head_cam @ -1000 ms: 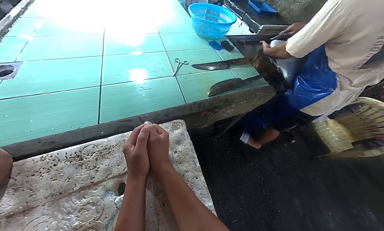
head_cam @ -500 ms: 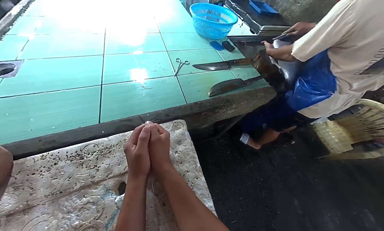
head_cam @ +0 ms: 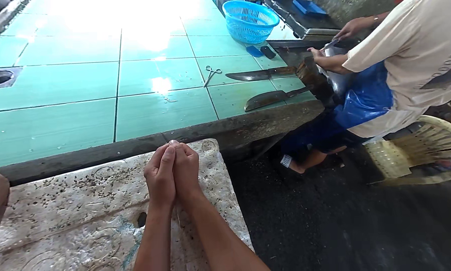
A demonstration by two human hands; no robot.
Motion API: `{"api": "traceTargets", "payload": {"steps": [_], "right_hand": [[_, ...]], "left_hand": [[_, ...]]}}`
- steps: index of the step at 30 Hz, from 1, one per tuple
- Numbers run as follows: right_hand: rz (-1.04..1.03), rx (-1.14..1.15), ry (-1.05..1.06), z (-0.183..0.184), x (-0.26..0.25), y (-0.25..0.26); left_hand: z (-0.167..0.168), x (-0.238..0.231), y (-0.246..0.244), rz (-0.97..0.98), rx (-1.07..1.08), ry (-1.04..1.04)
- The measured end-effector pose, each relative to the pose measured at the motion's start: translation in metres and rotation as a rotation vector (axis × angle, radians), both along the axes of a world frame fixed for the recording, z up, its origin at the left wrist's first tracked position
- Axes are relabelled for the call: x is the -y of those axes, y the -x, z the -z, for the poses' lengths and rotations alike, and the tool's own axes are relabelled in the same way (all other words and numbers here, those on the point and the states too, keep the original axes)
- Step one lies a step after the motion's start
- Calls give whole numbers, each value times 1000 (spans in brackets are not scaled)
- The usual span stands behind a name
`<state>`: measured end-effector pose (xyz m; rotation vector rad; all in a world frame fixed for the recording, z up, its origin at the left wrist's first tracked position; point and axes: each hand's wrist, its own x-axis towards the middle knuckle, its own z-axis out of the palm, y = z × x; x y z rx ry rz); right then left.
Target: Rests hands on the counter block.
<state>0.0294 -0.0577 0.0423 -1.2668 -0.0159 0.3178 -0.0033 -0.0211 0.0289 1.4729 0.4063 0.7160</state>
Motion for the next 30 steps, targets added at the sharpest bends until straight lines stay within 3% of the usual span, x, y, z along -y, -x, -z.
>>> {"api": "traceTargets", "payload": {"steps": [30], "right_hand": [[-4, 12, 15, 4, -1, 0]], "left_hand": [[0, 0, 0, -3, -14, 3]]}}
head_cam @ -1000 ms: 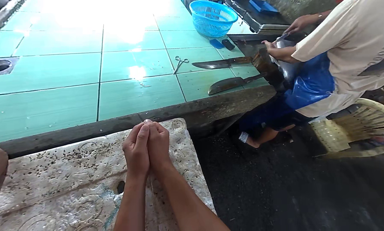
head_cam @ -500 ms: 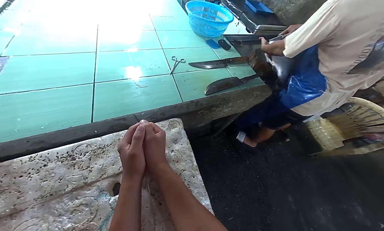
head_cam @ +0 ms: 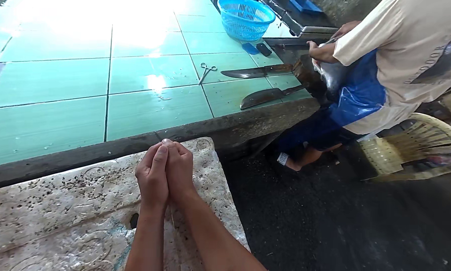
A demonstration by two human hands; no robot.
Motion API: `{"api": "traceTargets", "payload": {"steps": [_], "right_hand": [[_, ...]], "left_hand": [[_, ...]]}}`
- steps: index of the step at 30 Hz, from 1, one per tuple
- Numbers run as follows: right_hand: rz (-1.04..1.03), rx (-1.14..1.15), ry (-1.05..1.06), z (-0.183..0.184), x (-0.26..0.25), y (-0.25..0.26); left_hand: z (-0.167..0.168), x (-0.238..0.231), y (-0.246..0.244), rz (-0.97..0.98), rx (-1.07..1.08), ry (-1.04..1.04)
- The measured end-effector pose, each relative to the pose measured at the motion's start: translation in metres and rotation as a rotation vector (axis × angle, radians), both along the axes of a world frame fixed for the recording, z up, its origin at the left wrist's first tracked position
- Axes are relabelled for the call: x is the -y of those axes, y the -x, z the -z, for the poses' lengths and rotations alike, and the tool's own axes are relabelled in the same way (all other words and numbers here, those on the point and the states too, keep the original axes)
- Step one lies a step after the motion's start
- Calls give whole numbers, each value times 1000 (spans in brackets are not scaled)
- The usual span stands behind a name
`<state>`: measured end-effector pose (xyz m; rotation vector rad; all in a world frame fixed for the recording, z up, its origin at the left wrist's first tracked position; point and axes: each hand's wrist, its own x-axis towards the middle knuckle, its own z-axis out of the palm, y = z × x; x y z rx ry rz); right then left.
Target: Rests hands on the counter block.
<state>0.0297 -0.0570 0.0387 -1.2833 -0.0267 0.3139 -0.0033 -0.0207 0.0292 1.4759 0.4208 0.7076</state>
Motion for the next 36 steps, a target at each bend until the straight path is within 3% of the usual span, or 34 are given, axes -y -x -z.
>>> {"api": "traceTargets", "payload": {"steps": [36], "right_hand": [[-29, 8, 43, 0, 1, 1]], "left_hand": [[-3, 0, 0, 10, -2, -26]]}}
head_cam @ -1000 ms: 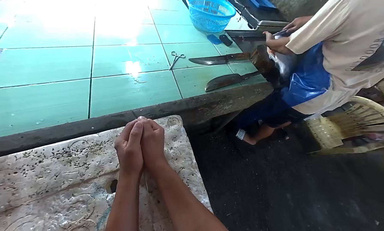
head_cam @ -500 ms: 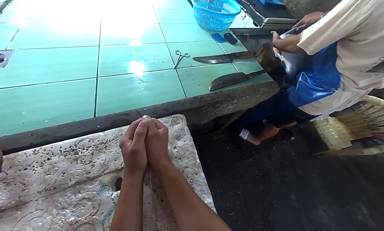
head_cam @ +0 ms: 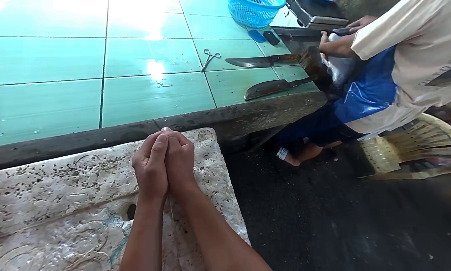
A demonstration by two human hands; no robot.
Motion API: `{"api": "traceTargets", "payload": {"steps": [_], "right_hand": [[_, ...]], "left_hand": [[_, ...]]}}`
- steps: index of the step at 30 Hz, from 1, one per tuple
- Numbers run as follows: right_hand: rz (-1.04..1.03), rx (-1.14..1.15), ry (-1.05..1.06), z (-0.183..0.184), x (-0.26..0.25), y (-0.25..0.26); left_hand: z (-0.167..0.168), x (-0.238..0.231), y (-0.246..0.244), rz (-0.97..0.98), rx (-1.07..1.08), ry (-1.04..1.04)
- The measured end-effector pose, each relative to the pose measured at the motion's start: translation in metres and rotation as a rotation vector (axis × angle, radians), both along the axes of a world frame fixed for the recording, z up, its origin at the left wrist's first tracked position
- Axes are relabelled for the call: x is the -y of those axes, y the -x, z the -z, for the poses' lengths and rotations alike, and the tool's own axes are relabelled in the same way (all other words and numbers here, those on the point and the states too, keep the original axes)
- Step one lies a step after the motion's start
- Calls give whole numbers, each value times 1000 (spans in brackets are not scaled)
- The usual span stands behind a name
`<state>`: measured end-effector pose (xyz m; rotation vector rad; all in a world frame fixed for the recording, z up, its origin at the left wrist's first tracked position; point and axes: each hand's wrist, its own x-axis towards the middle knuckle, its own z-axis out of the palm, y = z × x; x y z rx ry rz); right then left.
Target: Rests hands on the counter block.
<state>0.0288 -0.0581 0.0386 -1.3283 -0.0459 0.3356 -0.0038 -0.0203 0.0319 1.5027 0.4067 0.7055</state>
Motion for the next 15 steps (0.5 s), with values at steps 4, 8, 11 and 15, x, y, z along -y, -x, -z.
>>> {"api": "traceTargets", "payload": {"steps": [4, 8, 11, 15], "right_hand": [[12, 7, -5, 1, -1, 0], [24, -12, -37, -1, -2, -1], [26, -25, -49, -2, -1, -1], [26, -23, -36, 0, 0, 1]], "left_hand": [[-1, 0, 0, 3, -1, 5], [1, 0, -2, -8, -3, 22], [1, 1, -1, -12, -11, 31], [2, 2, 0, -12, -14, 25]]}}
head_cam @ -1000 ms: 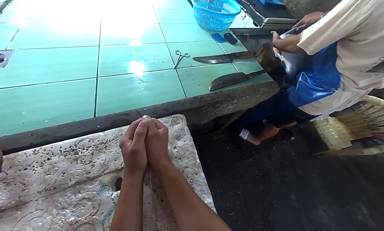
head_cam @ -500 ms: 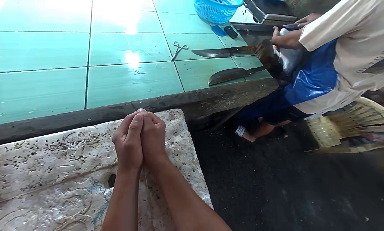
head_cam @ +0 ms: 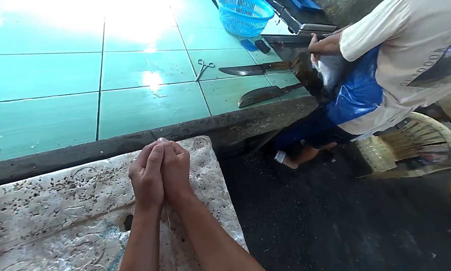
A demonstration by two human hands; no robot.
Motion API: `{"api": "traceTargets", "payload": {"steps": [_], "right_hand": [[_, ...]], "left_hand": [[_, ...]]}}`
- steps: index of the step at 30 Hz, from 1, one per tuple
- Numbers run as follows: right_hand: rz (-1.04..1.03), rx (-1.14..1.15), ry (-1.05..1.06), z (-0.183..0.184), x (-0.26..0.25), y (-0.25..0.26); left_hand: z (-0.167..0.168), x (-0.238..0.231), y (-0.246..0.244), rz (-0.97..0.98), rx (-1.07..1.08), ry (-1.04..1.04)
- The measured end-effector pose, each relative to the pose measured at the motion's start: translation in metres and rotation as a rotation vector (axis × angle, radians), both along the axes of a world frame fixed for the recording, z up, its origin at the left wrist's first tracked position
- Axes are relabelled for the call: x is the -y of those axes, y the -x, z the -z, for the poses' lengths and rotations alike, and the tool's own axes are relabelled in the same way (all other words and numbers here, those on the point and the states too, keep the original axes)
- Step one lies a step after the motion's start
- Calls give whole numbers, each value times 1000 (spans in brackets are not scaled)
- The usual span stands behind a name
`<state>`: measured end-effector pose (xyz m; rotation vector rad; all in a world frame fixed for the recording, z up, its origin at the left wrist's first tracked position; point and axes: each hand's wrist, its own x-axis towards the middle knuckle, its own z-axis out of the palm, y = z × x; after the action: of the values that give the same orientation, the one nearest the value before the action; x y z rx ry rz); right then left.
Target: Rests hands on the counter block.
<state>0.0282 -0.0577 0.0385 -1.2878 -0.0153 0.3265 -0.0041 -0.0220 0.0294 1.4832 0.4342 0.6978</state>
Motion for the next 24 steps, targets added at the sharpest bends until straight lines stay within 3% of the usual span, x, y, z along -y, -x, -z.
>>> {"api": "traceTargets", "payload": {"steps": [24], "right_hand": [[-14, 4, -15, 1, -1, 0]], "left_hand": [[1, -1, 0, 4, 10, -26]]}}
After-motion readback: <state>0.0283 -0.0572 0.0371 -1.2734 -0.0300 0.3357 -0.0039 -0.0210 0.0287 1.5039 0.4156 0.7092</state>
